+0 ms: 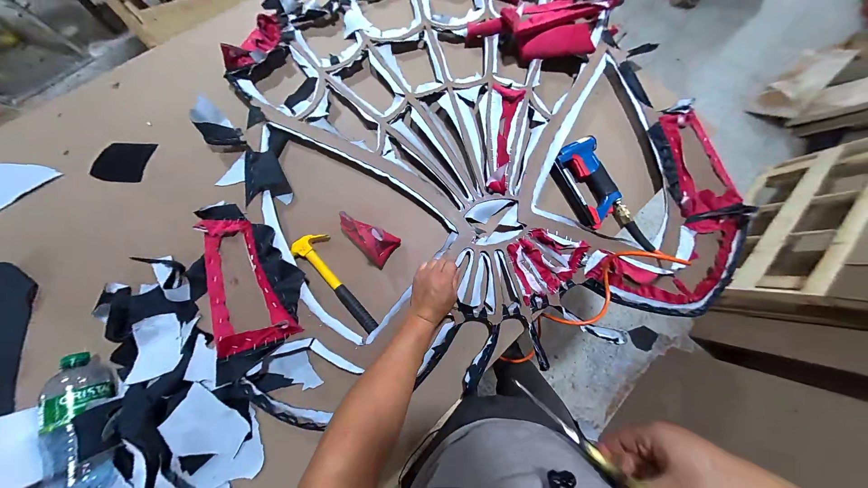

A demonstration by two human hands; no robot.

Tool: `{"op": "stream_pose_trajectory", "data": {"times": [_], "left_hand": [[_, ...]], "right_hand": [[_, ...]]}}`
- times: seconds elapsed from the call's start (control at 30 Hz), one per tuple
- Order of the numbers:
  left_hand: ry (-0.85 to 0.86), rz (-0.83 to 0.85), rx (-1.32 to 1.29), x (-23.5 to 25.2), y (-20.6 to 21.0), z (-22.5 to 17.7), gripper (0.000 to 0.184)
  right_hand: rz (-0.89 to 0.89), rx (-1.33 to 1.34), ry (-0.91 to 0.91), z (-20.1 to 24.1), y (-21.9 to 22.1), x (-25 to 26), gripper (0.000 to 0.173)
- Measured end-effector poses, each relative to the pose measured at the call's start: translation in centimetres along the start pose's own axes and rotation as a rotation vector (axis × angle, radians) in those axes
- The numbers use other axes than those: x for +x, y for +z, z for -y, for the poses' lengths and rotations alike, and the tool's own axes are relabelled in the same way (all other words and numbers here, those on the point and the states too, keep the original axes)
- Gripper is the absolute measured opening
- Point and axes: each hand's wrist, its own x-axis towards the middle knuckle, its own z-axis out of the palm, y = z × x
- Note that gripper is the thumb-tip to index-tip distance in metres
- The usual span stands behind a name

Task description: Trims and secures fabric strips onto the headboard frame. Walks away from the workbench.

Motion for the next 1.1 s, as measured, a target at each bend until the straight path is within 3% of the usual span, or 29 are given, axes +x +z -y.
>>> {"op": "stream_pose_trajectory", "data": {"times": [0.07,0.17,0.27,0.37,0.67,1.1], "left_hand": [[-0.003,0.02,-0.027,0.2,-0.1,-0.1,0.025],[-0.006,0.01,-0.034,0.2,-0.1,-0.1,0.026],[-0.009,0.004,-0.015,0.1,0.1,0.1,0.027],[-0.009,-0.005,-0.006,0.1,0.1,0.3,0.027],[-0.004,-0.011,0.008,0.2,0.5,0.3,0.026],[-0.017,-0.003,-0.018,0.1,0.3,0.2,0.026]], "right_hand": [[-0.089,0.196,-0.046,1.2,-0.5,4.0,0.049],[-0.303,0.253,-0.077,4.5,-0.8,11.4,0.059],[-0.375,0.314,-0.134,6.2,-1.4,17.6,0.047],[-0.374,0.377,-0.173,6.8,-1.8,20.5,0.04],[-0.399,0.475,-0.218,7.4,-1.4,21.6,0.037],[-0.414,0.304,-0.17,7.1,-2.6,21.0,0.037]]}}
